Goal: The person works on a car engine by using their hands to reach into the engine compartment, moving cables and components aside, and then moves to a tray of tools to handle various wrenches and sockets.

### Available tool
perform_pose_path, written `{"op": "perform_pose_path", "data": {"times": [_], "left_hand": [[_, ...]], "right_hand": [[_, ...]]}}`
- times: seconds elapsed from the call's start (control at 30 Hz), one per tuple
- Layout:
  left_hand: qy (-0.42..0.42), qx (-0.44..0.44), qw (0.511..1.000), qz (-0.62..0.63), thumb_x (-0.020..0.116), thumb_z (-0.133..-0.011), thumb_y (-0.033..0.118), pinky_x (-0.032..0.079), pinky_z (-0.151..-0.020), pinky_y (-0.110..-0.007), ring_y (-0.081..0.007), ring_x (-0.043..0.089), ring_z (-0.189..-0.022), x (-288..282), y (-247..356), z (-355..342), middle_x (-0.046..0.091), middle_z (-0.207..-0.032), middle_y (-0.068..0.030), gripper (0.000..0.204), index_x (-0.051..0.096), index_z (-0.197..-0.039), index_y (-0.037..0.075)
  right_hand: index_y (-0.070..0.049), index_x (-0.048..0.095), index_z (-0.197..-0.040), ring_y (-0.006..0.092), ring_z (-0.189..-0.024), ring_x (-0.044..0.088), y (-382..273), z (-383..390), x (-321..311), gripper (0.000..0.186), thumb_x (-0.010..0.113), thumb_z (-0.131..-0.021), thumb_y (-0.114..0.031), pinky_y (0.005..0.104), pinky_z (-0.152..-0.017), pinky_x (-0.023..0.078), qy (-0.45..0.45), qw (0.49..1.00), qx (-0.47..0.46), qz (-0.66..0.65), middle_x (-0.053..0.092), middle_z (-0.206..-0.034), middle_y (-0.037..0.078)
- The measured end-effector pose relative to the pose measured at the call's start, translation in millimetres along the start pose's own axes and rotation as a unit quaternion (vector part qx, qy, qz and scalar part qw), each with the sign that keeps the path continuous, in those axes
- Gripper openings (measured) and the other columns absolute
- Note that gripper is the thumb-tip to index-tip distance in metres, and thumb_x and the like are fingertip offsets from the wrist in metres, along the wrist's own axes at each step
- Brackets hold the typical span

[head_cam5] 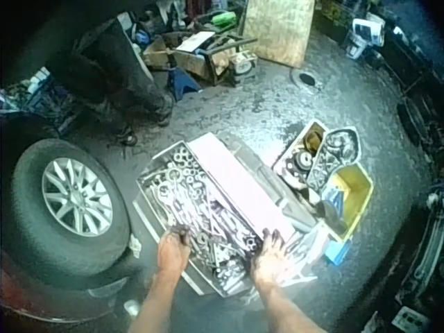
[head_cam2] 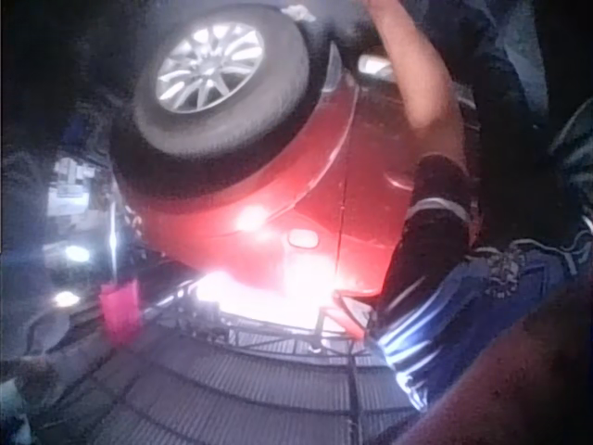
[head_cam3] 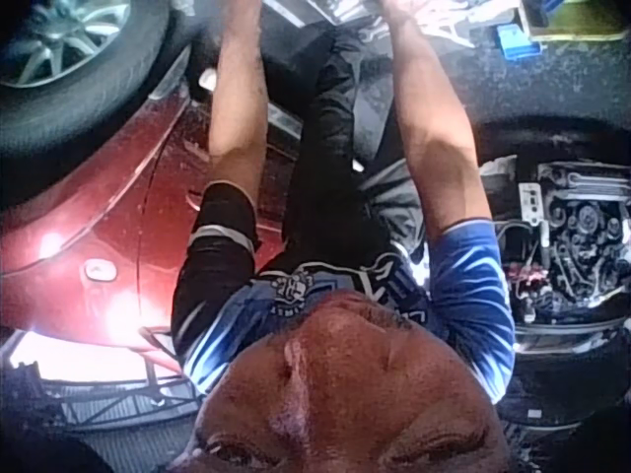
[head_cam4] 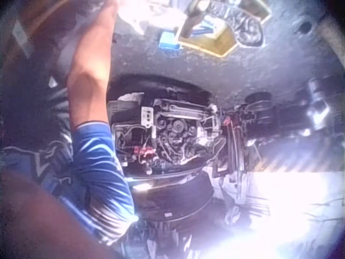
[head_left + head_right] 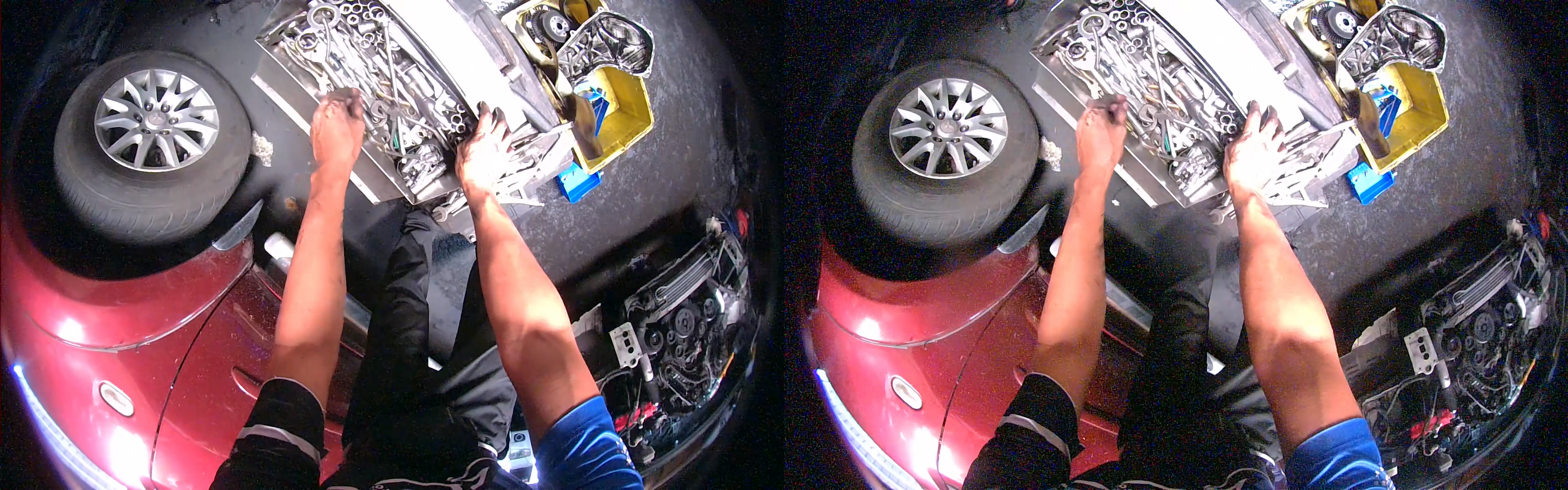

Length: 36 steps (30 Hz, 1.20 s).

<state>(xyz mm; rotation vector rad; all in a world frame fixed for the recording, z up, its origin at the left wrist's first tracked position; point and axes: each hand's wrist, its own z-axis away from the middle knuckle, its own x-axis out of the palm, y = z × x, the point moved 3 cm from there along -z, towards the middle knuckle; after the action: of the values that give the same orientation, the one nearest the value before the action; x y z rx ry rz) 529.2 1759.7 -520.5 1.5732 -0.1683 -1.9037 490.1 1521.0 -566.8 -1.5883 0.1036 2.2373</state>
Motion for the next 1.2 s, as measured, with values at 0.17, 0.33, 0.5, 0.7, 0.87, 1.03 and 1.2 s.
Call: {"op": "perform_pose_path", "data": {"times": [0.17,0.33,0.5,0.7,0.87,1.03,1.2], "left_hand": [[-0.114,-0.016,0.992,-0.046,0.062,-0.091,0.029,0.051,-0.085,-0.045,-0.0379,0.067,-0.095,26.9,4.8,15.4,0.07,-0.1,-0.021,0.03,0.071,-0.111,0.008],[0.015,-0.013,1.0,-0.023,0.066,-0.09,0.025,0.048,-0.092,-0.044,-0.0382,0.063,-0.105,27.2,1.9,-1.6,0.065,-0.114,-0.0256,0.039,0.064,-0.12,0.0],[0.05,-0.047,0.992,-0.11,0.073,-0.083,0.031,0.044,-0.102,-0.044,-0.0411,0.06,-0.112,10.2,-29.4,-83.7,0.064,-0.11,-0.0327,0.059,0.056,-0.122,-0.009],[-0.001,-0.14,0.984,-0.111,0.078,-0.078,0.036,0.052,-0.092,-0.046,-0.043,0.065,-0.103,-3.1,-29.6,-107.7,0.067,-0.102,-0.0307,0.065,0.057,-0.117,-0.011],[0.135,-0.038,0.986,-0.086,0.074,-0.083,0.029,0.049,-0.097,-0.046,-0.0426,0.059,-0.115,-32.6,-15.0,-107.9,0.056,-0.126,-0.0336,0.083,0.03,-0.145,-0.003],[0.154,0.069,0.949,-0.267,0.068,-0.087,0.022,0.044,-0.1,-0.049,-0.0435,0.047,-0.122,-26.5,17.4,-102.5,0.039,-0.141,-0.0262,0.065,0.04,-0.145,0.013],[-0.062,0.238,0.905,-0.347,0.051,-0.097,0.026,0.038,-0.106,-0.049,-0.0339,0.049,-0.123,11.9,-19.6,-102.1,0.054,-0.13,-0.0165,0.039,0.055,-0.13,0.006]], "right_hand": [[-0.021,0.041,-0.145,0.0349,-0.134,0.04,6.3,-2.3,3.0,0.074,0.075,-0.079,-0.021,0.0509,-0.107,0.037,0.003,1.0,0.007,0.006,0.036,-0.151,0.013],[-0.02,0.04,-0.143,0.0363,-0.133,0.04,4.9,0.6,-3.1,0.072,0.07,-0.077,-0.012,0.0525,-0.106,0.038,0.008,1.0,-0.011,-0.007,0.039,-0.147,0.015],[-0.019,0.04,-0.142,0.0376,-0.132,0.041,1.1,0.2,-2.1,0.068,0.064,-0.079,-0.008,0.0537,-0.105,0.038,0.019,1.0,-0.021,-0.006,0.04,-0.146,0.017],[-0.019,0.041,-0.143,0.0374,-0.133,0.041,1.8,0.7,-0.6,0.065,0.061,-0.082,-0.008,0.0538,-0.105,0.038,0.019,1.0,-0.014,-0.012,0.039,-0.147,0.015],[-0.02,0.039,-0.143,0.0368,-0.134,0.039,4.9,-1.4,4.0,0.07,0.065,-0.08,-0.008,0.0541,-0.105,0.038,0.028,0.999,-0.017,-0.009,0.038,-0.148,0.015],[-0.019,0.043,-0.142,0.034,-0.133,0.041,12.9,-0.8,2.1,0.06,0.055,-0.085,-0.008,0.0517,-0.106,0.038,0.024,1.0,-0.004,0.016,0.04,-0.147,0.014],[-0.019,0.043,-0.143,0.0342,-0.134,0.04,0.7,-0.2,-1.7,0.06,0.058,-0.085,-0.01,0.0522,-0.106,0.038,0.017,1.0,-0.015,0.005,0.039,-0.149,0.014]]}}
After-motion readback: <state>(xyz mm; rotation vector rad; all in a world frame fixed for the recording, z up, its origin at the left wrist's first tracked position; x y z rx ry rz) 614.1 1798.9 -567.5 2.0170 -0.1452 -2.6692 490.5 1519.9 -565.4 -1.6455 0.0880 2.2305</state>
